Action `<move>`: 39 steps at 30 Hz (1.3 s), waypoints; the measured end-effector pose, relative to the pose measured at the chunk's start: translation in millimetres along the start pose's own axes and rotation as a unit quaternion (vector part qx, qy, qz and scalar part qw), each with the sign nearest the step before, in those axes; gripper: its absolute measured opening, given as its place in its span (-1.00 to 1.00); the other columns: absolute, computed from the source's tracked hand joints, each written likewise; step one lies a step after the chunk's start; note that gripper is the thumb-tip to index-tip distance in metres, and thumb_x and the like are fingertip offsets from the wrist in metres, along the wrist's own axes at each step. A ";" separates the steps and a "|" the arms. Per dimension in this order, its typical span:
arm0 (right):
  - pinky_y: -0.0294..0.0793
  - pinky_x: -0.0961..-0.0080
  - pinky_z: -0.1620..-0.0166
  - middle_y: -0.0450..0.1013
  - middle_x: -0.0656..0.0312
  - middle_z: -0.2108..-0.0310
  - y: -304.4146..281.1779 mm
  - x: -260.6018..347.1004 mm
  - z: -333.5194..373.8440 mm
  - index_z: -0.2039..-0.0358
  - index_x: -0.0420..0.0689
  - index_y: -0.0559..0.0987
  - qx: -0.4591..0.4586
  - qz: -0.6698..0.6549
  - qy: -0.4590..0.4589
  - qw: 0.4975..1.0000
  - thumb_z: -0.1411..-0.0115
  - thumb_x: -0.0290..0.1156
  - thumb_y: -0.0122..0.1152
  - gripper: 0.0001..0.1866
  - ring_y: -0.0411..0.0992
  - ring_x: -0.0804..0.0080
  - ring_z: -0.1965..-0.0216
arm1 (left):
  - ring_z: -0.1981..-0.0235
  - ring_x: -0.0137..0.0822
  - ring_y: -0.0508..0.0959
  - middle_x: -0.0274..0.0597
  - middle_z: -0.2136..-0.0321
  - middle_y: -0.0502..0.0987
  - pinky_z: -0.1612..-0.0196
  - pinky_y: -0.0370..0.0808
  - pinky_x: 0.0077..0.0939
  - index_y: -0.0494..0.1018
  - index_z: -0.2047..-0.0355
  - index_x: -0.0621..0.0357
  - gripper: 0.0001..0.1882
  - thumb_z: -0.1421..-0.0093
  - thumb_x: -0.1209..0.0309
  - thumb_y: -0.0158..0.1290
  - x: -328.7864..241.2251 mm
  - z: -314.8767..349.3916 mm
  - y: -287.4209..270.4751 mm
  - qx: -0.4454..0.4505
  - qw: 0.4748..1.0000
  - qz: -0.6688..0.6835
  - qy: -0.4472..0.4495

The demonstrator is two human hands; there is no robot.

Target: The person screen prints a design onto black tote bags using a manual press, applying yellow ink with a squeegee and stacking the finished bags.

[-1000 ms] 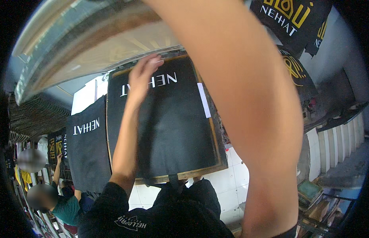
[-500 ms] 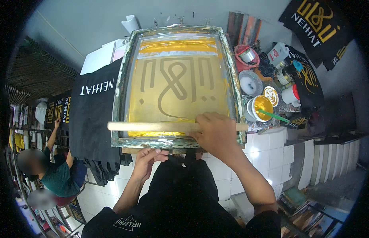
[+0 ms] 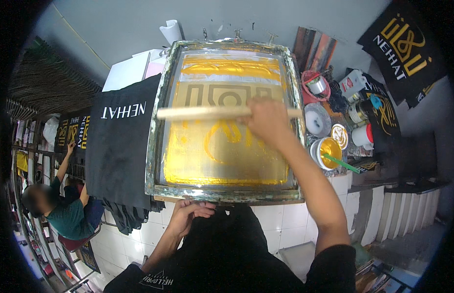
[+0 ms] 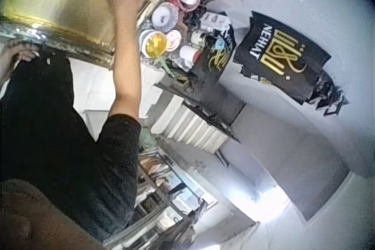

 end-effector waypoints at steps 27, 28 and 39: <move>0.60 0.15 0.28 0.65 0.05 0.40 35.1 -60.1 -108.1 0.30 -0.09 0.73 0.049 0.097 0.074 0.991 0.11 0.54 0.28 -0.16 0.64 0.06 0.35 | 0.12 0.02 0.65 0.02 0.19 0.67 -0.14 0.42 -0.12 0.61 0.11 0.18 -0.66 -0.08 0.39 0.28 -354.1 -162.4 71.2 -0.139 0.532 -0.730 0.405; 0.60 0.16 0.29 0.64 0.06 0.41 35.8 -60.5 -100.7 0.32 -0.09 0.73 0.055 0.097 0.077 0.991 0.11 0.53 0.29 -0.17 0.64 0.06 0.35 | 0.17 0.03 0.65 0.02 0.25 0.67 -0.07 0.46 -0.12 0.62 0.14 0.19 -0.68 -0.07 0.39 0.29 -351.6 -162.7 69.8 -0.137 0.549 -0.717 0.407; 0.59 0.19 0.28 0.62 0.10 0.40 22.6 -15.1 -16.8 0.39 -0.12 0.71 0.032 0.059 0.060 0.996 0.07 0.37 0.39 -0.31 0.62 0.11 0.34 | 0.33 0.05 0.65 0.03 0.39 0.66 0.21 0.56 -0.17 0.64 0.26 0.22 -0.72 -0.04 0.36 0.35 -288.6 -93.2 58.2 -0.114 0.578 -0.680 0.436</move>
Point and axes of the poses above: each hand's wrist, its own z-axis away from the middle knuckle, its own y-axis out of the palm, x = y × z, the point moved 9 cm from there along -z, towards the middle knuckle
